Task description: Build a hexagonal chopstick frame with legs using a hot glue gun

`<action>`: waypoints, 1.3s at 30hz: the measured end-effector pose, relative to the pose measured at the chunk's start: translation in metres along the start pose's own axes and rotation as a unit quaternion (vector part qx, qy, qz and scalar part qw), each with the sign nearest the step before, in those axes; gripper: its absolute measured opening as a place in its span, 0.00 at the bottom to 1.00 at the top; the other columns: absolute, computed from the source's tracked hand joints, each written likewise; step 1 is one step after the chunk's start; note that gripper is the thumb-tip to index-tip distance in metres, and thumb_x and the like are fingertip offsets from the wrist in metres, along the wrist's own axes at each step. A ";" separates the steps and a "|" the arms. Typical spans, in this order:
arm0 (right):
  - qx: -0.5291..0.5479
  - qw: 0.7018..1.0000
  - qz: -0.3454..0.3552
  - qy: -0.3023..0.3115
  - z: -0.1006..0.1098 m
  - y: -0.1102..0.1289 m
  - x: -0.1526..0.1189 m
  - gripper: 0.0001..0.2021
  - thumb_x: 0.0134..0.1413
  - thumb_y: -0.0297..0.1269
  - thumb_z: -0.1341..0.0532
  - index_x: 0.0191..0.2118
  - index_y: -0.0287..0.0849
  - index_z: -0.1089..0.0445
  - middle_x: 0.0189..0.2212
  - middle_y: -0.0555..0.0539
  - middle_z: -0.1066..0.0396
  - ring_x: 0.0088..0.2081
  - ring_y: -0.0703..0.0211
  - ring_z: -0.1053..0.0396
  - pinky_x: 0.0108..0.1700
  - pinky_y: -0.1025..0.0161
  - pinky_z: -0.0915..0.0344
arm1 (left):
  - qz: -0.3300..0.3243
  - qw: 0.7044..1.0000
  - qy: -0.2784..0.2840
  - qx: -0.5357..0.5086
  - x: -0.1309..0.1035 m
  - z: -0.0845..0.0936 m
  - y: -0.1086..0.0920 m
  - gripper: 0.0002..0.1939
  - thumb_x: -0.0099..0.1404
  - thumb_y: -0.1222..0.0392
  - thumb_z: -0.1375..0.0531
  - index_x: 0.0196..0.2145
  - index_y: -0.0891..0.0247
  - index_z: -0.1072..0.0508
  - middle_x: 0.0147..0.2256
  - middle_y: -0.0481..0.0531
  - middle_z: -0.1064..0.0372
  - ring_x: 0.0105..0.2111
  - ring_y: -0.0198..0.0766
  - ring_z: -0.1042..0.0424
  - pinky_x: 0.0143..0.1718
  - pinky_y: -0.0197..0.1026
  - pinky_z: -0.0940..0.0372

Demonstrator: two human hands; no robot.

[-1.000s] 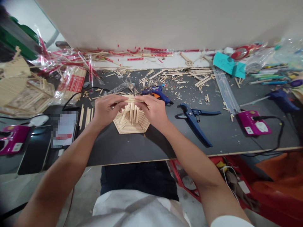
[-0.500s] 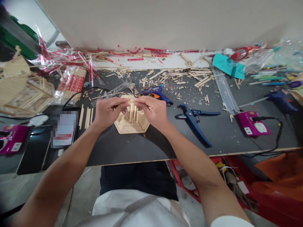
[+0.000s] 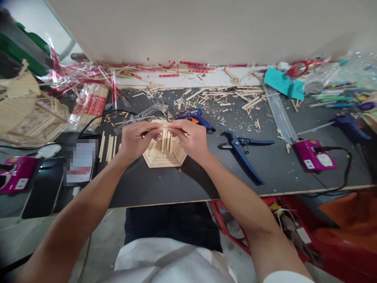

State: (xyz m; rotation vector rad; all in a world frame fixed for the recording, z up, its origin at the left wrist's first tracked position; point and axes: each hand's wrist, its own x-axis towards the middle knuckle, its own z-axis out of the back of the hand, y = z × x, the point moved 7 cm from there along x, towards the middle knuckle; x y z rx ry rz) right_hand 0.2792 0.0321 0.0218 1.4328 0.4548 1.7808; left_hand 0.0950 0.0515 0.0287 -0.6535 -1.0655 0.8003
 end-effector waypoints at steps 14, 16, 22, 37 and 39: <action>0.002 1.000 -0.028 -0.002 0.002 -0.003 -0.002 0.08 0.63 0.45 0.30 0.44 0.49 0.18 0.40 0.48 0.16 0.39 0.58 0.19 0.41 0.59 0.21 | -0.085 0.994 -0.038 0.063 -0.002 0.004 -0.009 0.05 0.68 0.58 0.31 0.41 0.56 0.14 0.39 0.53 0.16 0.40 0.41 0.18 0.45 0.41 0.26; 0.017 0.999 -0.030 0.003 0.001 -0.003 -0.001 0.05 0.62 0.41 0.30 0.43 0.49 0.18 0.38 0.49 0.17 0.37 0.59 0.20 0.39 0.62 0.22 | -0.074 0.995 -0.027 0.059 -0.003 0.002 -0.006 0.06 0.68 0.57 0.31 0.42 0.56 0.14 0.40 0.53 0.16 0.38 0.40 0.18 0.40 0.38 0.26; 0.027 0.999 0.016 -0.004 0.001 0.004 -0.001 0.05 0.60 0.33 0.28 0.40 0.52 0.17 0.38 0.51 0.16 0.40 0.58 0.19 0.46 0.58 0.22 | -0.053 0.997 0.008 0.055 -0.002 -0.002 -0.005 0.07 0.70 0.56 0.33 0.41 0.57 0.14 0.36 0.52 0.16 0.25 0.34 0.21 0.30 0.35 0.29; 0.065 0.994 -0.093 0.007 -0.004 -0.016 -0.004 0.13 0.60 0.47 0.29 0.47 0.48 0.20 0.43 0.46 0.18 0.41 0.57 0.20 0.45 0.56 0.21 | -0.101 0.982 0.013 0.159 -0.001 -0.001 -0.005 0.06 0.71 0.63 0.35 0.44 0.62 0.18 0.41 0.54 0.16 0.39 0.38 0.18 0.40 0.36 0.26; 0.064 0.994 -0.084 0.013 -0.004 -0.015 -0.003 0.11 0.61 0.45 0.29 0.45 0.47 0.20 0.42 0.46 0.18 0.38 0.58 0.20 0.45 0.57 0.21 | -0.088 0.975 0.017 0.203 0.000 0.001 0.002 0.06 0.70 0.64 0.35 0.44 0.62 0.18 0.41 0.55 0.16 0.42 0.41 0.18 0.46 0.41 0.26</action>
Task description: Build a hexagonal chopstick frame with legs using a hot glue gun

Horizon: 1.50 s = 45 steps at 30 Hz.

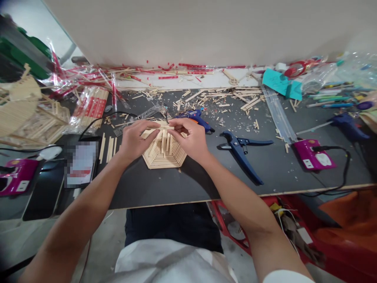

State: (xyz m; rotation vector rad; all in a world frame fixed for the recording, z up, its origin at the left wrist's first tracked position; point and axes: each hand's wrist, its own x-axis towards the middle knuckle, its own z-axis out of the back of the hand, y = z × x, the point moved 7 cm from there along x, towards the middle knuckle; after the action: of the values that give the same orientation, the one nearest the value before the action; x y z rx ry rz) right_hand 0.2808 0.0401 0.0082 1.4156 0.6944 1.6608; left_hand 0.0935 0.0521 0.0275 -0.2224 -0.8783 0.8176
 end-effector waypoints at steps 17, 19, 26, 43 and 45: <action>-0.138 0.989 0.029 0.048 0.002 -0.006 0.005 0.10 0.63 0.41 0.34 0.45 0.44 0.21 0.43 0.43 0.20 0.35 0.58 0.22 0.38 0.58 0.21 | 0.079 0.987 0.131 0.047 0.003 -0.003 0.029 0.09 0.68 0.69 0.44 0.42 0.62 0.24 0.44 0.57 0.20 0.46 0.45 0.22 0.51 0.46 0.31; -0.147 0.987 0.024 0.053 0.001 -0.008 0.005 0.10 0.63 0.42 0.35 0.44 0.43 0.20 0.43 0.42 0.20 0.35 0.58 0.22 0.37 0.58 0.22 | 0.067 0.990 0.120 0.024 0.004 -0.001 0.028 0.09 0.67 0.68 0.43 0.43 0.62 0.25 0.44 0.56 0.20 0.47 0.45 0.22 0.52 0.46 0.31; -0.159 0.984 0.019 0.075 -0.004 -0.008 0.003 0.14 0.67 0.48 0.38 0.42 0.43 0.21 0.44 0.42 0.20 0.34 0.58 0.23 0.37 0.57 0.22 | 0.147 0.985 -0.001 -0.091 0.004 0.010 0.040 0.06 0.65 0.58 0.36 0.37 0.62 0.23 0.34 0.51 0.22 0.33 0.36 0.24 0.37 0.37 0.30; -0.158 0.984 0.024 0.073 -0.005 -0.005 0.004 0.07 0.64 0.36 0.37 0.41 0.44 0.20 0.43 0.44 0.20 0.41 0.55 0.22 0.39 0.58 0.21 | 0.276 0.943 0.182 0.036 -0.004 -0.007 0.046 0.21 0.70 0.47 0.41 0.24 0.63 0.25 0.19 0.49 0.31 0.22 0.35 0.35 0.28 0.39 0.44; -0.156 0.985 0.026 0.075 -0.005 -0.005 0.004 0.08 0.64 0.37 0.38 0.40 0.44 0.20 0.43 0.43 0.19 0.40 0.55 0.22 0.39 0.58 0.21 | 0.270 0.949 0.144 0.080 -0.001 0.001 0.045 0.19 0.71 0.47 0.41 0.31 0.63 0.22 0.23 0.50 0.26 0.24 0.37 0.32 0.30 0.40 0.42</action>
State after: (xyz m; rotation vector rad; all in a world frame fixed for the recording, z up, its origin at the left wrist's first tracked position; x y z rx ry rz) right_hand 0.2770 0.0464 0.0049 1.1027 0.4560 1.8398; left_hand 0.0678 0.0819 0.0060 -0.4385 -0.4707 1.3226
